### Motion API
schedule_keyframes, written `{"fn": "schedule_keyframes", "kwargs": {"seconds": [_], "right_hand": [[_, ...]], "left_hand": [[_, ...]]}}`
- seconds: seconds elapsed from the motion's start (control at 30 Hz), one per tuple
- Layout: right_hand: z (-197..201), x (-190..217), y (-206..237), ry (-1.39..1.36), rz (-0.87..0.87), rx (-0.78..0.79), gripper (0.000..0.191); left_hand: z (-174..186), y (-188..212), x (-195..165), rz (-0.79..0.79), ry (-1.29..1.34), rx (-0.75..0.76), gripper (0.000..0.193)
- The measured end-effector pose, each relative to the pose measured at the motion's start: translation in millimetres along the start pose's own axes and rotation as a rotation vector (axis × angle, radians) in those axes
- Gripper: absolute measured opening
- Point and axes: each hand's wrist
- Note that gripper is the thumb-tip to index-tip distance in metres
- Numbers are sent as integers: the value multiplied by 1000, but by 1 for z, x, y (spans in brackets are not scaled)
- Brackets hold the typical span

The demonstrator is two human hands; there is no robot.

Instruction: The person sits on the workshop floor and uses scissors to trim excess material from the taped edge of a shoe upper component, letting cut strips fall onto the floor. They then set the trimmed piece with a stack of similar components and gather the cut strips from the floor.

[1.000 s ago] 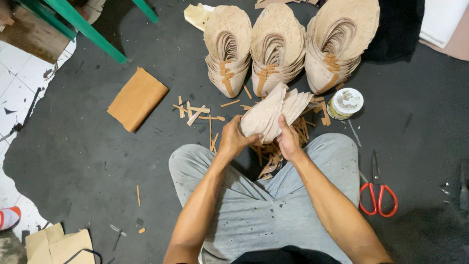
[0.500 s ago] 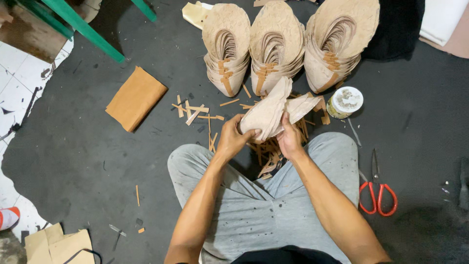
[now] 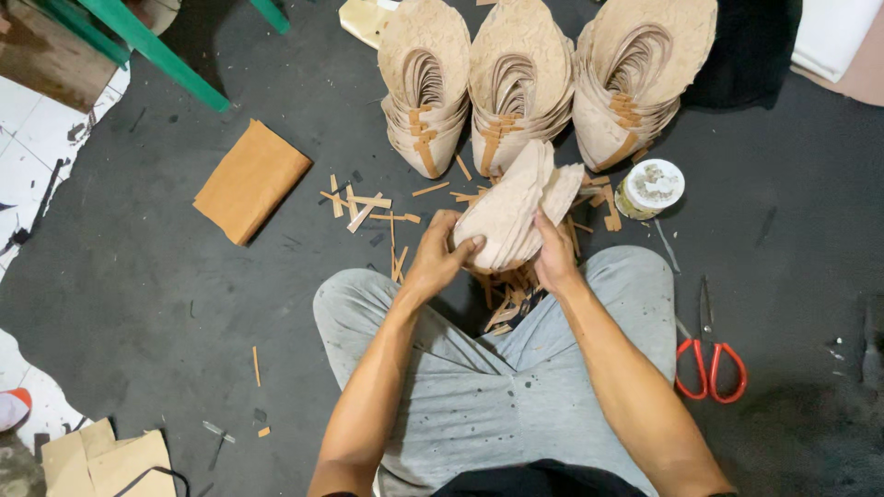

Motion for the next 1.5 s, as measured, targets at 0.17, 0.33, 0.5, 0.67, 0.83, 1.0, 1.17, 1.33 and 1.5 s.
{"fn": "schedule_keyframes", "kwargs": {"seconds": [0.17,0.33,0.5,0.67,0.83,1.0,1.17,1.33,1.5], "right_hand": [[-7,-8,5,-98,-117,23,66],[-6,-7,6,-31,-114,51,76],[-10,-6,6,-68,-125,38,82],[-13,1,8,-121,-100,86,81],[-12,1,9,-160,-128,80,77],[-10,-3,10,-161,-124,93,74],[-12,-4,13,-161,-148,90,74],[-17,-4,14,-169,-130,76,76],[-19,-1,15,-177,-135,70,77]], "left_hand": [[-9,1,-3,278,58,21,32],[-13,0,-9,258,78,21,35],[-17,-1,-3,273,196,25,36],[-18,1,1,143,155,-47,35],[-17,2,1,174,48,-44,43],[-15,3,8,164,48,-33,38],[-15,4,17,308,189,-43,30],[-16,5,27,226,151,-97,28],[-19,4,34,218,172,-103,27]]}}
Point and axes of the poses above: each hand's wrist, its own y-axis away from the middle knuckle, its own z-axis out of the back of the hand, x = y × z, and after that the axes turned 1 degree about x, right-handed
